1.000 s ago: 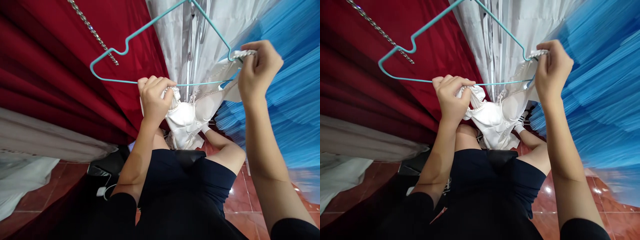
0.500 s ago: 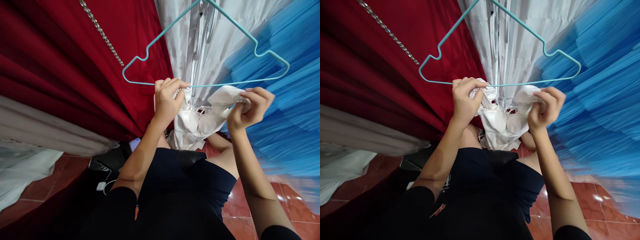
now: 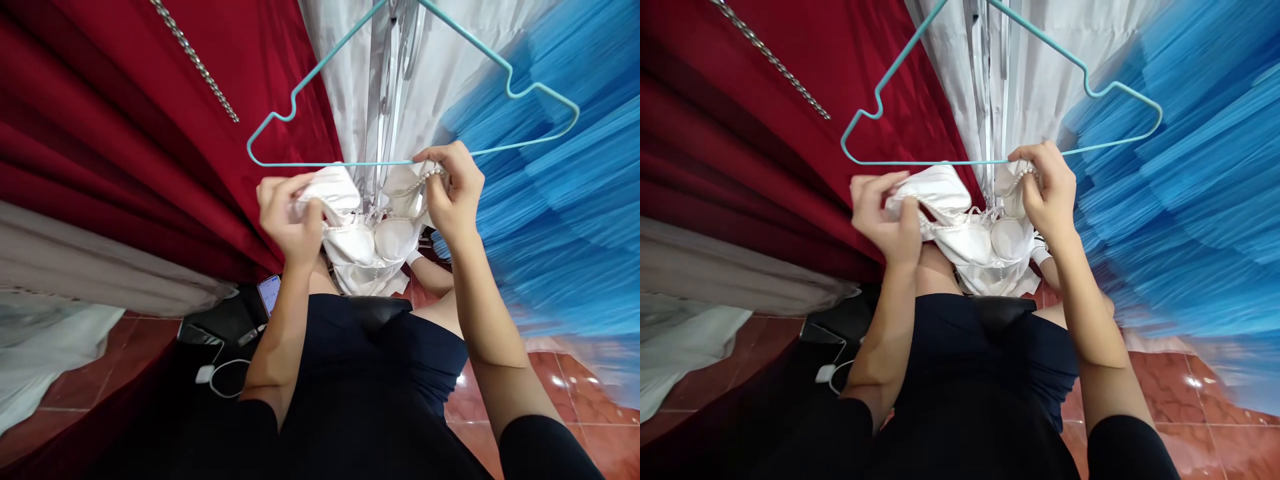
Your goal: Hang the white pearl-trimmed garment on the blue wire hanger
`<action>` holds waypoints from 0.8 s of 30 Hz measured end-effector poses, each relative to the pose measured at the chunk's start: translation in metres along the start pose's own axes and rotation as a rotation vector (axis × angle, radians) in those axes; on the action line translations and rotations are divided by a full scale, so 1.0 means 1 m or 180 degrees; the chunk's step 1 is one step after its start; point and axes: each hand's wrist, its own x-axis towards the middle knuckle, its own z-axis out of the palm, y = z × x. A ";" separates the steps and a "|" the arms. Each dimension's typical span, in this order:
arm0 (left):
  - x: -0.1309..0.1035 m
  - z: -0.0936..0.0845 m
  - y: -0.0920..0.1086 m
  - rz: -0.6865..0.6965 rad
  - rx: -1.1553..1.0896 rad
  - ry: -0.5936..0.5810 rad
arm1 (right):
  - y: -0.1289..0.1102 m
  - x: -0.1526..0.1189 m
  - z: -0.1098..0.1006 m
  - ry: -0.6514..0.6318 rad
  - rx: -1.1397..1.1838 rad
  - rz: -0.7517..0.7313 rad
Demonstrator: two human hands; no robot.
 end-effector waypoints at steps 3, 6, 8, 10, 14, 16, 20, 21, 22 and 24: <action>0.003 -0.023 -0.033 -0.0520 -0.0377 0.0639 | -0.001 0.005 -0.002 -0.0041 0.0139 0.0038; 0.033 -0.040 -0.064 -0.0549 -0.0292 0.0653 | -0.005 0.004 -0.002 -0.0030 0.0180 0.0102; 0.063 -0.045 -0.073 -0.0192 -0.0013 0.0496 | -0.008 0.002 -0.003 -0.0044 0.0167 0.0110; 0.094 -0.044 -0.070 0.0303 0.0178 0.0469 | -0.010 0.000 -0.005 -0.0063 0.0086 0.0114; 0.134 -0.029 -0.032 0.0689 0.0612 -0.0014 | -0.013 -0.002 -0.004 -0.0064 -0.0092 0.0118; 0.137 -0.021 -0.007 0.0734 0.0726 -0.0424 | -0.013 -0.003 -0.003 -0.0056 -0.0066 0.0106; 0.112 -0.007 0.033 0.0749 0.0186 -0.0412 | -0.013 -0.005 -0.001 -0.0045 -0.0063 0.0101; 0.101 -0.003 0.040 0.0811 -0.0042 -0.0378 | -0.013 -0.006 -0.001 -0.0047 -0.0081 0.0116; 0.089 0.002 0.045 0.0831 -0.0192 -0.0423 | -0.012 -0.005 -0.001 -0.0050 -0.0093 0.0132; 0.066 0.011 0.051 0.0790 -0.0241 -0.0861 | -0.011 -0.005 0.000 -0.0048 -0.0087 0.0156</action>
